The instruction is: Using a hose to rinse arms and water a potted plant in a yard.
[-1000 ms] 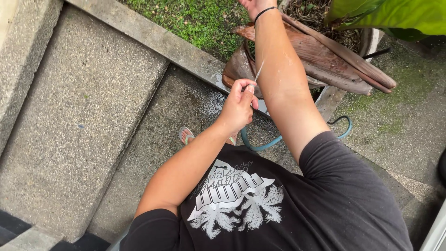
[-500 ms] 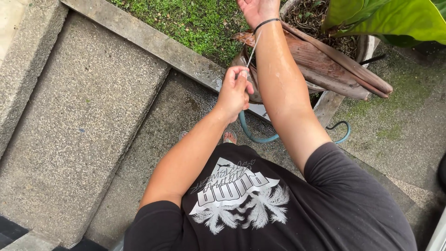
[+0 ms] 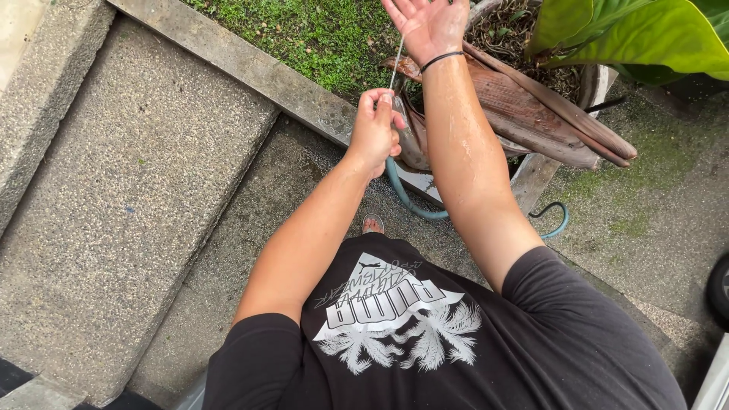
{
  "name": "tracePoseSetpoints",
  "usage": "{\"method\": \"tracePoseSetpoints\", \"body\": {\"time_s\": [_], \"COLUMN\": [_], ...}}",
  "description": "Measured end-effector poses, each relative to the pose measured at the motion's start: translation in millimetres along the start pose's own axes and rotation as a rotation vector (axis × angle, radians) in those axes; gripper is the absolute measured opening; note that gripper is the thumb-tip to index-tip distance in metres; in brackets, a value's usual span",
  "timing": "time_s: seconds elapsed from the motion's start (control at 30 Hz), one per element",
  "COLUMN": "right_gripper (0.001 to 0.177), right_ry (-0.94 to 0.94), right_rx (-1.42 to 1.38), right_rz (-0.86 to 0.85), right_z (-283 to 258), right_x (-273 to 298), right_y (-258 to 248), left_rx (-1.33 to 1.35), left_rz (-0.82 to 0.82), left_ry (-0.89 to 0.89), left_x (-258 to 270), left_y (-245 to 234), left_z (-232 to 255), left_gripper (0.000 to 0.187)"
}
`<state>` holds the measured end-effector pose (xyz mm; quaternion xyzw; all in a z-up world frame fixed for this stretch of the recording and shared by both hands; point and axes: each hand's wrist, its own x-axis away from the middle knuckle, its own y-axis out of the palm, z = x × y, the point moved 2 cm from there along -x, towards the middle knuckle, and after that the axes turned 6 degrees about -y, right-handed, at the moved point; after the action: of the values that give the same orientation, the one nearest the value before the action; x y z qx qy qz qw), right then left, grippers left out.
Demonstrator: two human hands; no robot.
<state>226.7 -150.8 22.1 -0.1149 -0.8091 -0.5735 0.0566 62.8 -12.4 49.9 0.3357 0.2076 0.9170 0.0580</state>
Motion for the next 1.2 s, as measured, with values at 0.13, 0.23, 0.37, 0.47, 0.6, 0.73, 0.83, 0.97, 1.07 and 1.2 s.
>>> {"method": "tracePoseSetpoints", "body": {"time_s": [0.13, 0.23, 0.37, 0.47, 0.6, 0.73, 0.83, 0.97, 1.07, 1.2], "right_gripper": [0.075, 0.079, 0.081, 0.081, 0.083, 0.082, 0.032, 0.045, 0.052, 0.056], "right_ry": [0.012, -0.009, -0.019, -0.019, -0.026, -0.114, -0.577, -1.12, -0.784, -1.019], "right_rx": [-0.046, -0.052, -0.083, -0.091, -0.051, 0.226, 1.42, 1.924, 2.519, 2.704], "right_rz": [-0.031, 0.031, 0.044, 0.066, 0.022, -0.145, -0.136, -0.795, -0.961, -1.0], "right_z": [0.0, -3.0, -6.3, -8.8, -13.2, -14.8, -6.3, -4.3, 18.1, 29.1], "right_x": [-13.9, 3.0, 12.7, 14.6, 13.9, 4.0, -5.5, 45.9, 14.3, -6.6], "right_y": [-30.5, -15.5, -10.6, -12.2, -17.4, -28.3, -31.5, 28.3, -19.9, -41.9], "left_rx": [-0.007, 0.018, 0.01, 0.006, -0.012, -0.007, -0.058, -0.071, -0.051, -0.078], "left_rz": [0.012, 0.02, 0.025, 0.035, 0.059, 0.04, -0.004, -0.018, -0.026, -0.03], "left_ry": [-0.004, 0.025, 0.022, 0.027, 0.029, 0.043, 0.017, 0.035, 0.033, 0.026], "left_x": [-2.9, -8.2, -13.3, -15.1, -22.4, -21.3, -8.7, -4.9, -5.2, 2.4], "left_y": [-2.1, -4.8, -7.8, -8.1, -10.1, -8.3, -4.1, -4.3, -6.3, -1.3], "left_z": [2.0, -1.0, -2.9, 0.4, 0.5, 2.9, 4.6, 1.4, -5.5, -3.4], "left_gripper": [0.019, 0.018, 0.018, 0.018, 0.017, 0.018, 0.021, 0.024, 0.02, 0.018]}}
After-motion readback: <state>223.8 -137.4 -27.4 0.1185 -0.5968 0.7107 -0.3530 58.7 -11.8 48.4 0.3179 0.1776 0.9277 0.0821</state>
